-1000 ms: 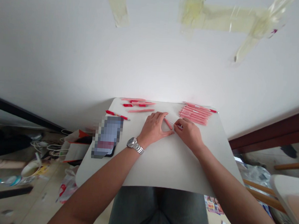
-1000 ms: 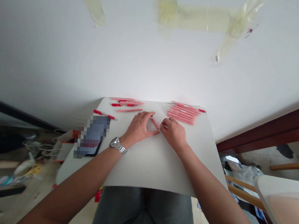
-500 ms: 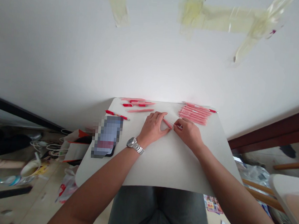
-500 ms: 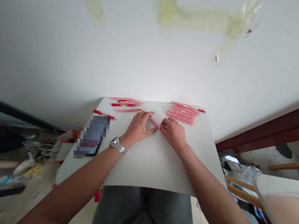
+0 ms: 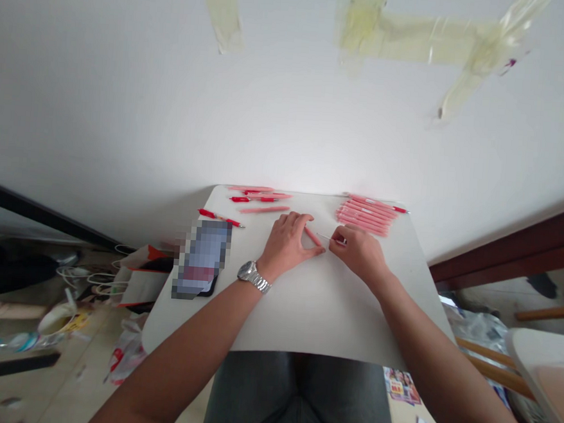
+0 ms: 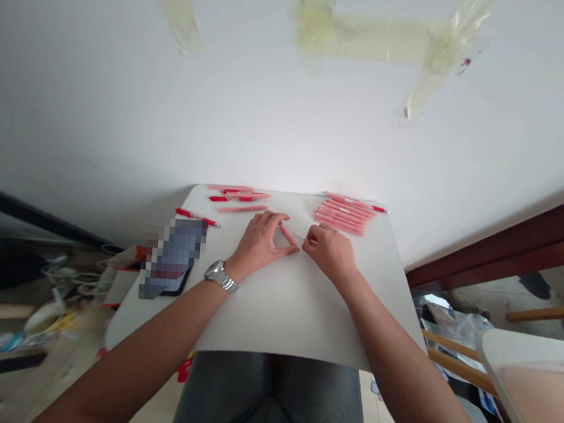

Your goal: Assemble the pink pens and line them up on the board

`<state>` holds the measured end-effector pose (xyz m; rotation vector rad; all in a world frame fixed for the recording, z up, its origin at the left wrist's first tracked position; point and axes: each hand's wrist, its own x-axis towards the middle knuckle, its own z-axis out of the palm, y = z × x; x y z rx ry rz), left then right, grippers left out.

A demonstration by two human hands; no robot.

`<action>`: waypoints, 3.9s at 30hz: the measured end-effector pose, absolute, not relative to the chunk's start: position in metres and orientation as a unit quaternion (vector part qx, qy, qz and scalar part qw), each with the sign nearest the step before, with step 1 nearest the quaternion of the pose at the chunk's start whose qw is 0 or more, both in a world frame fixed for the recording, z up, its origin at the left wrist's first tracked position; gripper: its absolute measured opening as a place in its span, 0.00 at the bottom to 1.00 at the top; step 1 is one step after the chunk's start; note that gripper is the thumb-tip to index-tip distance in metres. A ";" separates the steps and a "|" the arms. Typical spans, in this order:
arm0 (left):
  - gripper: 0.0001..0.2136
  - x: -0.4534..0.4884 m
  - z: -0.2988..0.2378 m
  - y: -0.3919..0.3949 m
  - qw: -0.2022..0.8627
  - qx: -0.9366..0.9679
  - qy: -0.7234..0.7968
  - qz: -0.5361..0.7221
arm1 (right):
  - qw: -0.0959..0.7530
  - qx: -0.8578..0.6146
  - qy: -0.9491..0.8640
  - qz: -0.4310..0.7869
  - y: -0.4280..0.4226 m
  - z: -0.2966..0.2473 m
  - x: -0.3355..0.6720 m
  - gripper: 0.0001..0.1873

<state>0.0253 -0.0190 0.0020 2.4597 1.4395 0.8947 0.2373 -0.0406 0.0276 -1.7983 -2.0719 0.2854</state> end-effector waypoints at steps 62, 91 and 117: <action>0.28 0.002 -0.001 -0.004 0.151 0.856 0.363 0.336 | 0.404 -0.564 -0.694 0.191 -0.025 0.004 0.240 0.06; 0.12 0.018 0.012 -0.015 0.491 0.655 0.330 0.470 | 0.455 -0.442 -0.678 0.371 -0.037 0.009 0.227 0.19; 0.13 0.019 0.015 -0.014 0.530 0.591 0.327 0.513 | 0.442 -0.461 -0.669 0.381 -0.036 0.009 0.228 0.20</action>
